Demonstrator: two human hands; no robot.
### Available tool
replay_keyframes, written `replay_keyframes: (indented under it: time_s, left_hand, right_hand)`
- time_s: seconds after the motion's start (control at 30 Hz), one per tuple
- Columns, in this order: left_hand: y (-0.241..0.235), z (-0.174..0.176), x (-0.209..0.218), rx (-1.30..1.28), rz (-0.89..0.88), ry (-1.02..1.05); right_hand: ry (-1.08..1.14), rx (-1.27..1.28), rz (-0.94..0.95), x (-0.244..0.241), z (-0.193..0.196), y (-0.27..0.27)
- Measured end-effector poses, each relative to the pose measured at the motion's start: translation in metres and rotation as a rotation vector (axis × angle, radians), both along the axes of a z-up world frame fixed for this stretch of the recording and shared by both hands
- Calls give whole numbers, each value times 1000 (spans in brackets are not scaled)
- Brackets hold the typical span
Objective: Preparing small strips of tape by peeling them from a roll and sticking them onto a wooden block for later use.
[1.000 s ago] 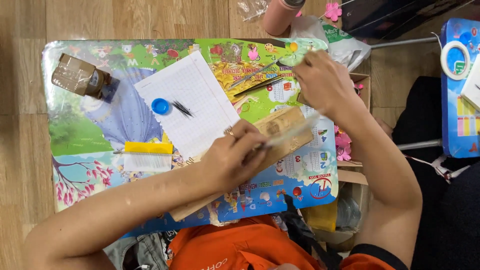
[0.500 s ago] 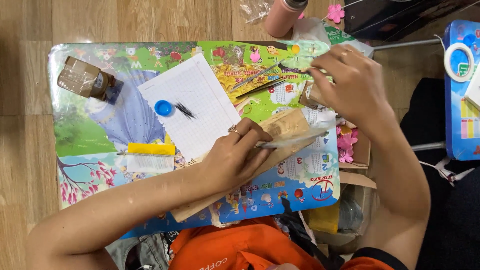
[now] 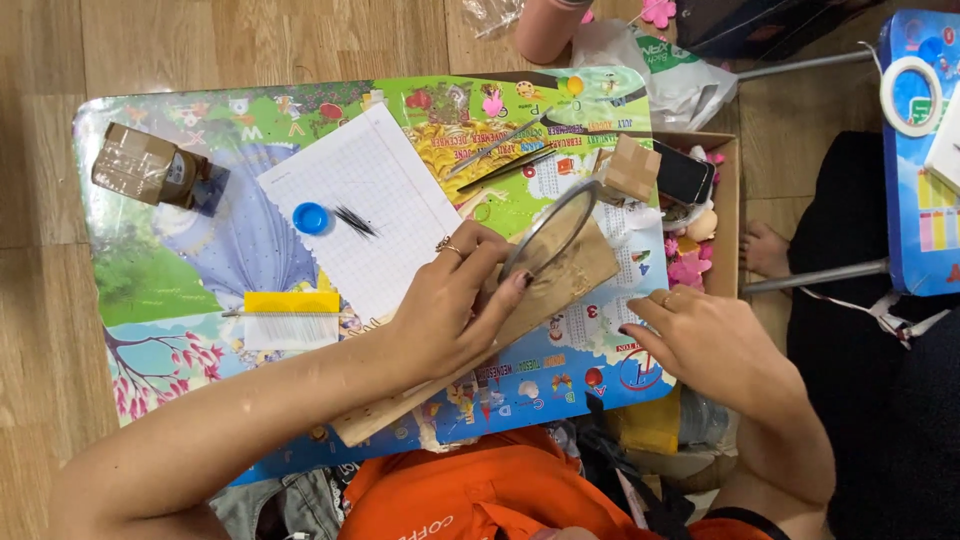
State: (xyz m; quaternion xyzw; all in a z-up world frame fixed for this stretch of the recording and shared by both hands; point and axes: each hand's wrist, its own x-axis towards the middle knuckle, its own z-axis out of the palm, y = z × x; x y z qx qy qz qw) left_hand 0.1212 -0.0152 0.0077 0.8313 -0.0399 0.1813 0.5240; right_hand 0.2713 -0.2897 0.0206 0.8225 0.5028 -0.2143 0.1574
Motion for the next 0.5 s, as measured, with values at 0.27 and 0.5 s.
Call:
replay_keyframes:
  time_s: [0.27,0.5]
  left_hand:
    - [5,-7,10,-74,68,167]
    - [8,5,2,-45,95,239]
  right_hand:
    - [221,856,-16,-28,71,-12]
    - [1630,1316,-243,-48,129,-7]
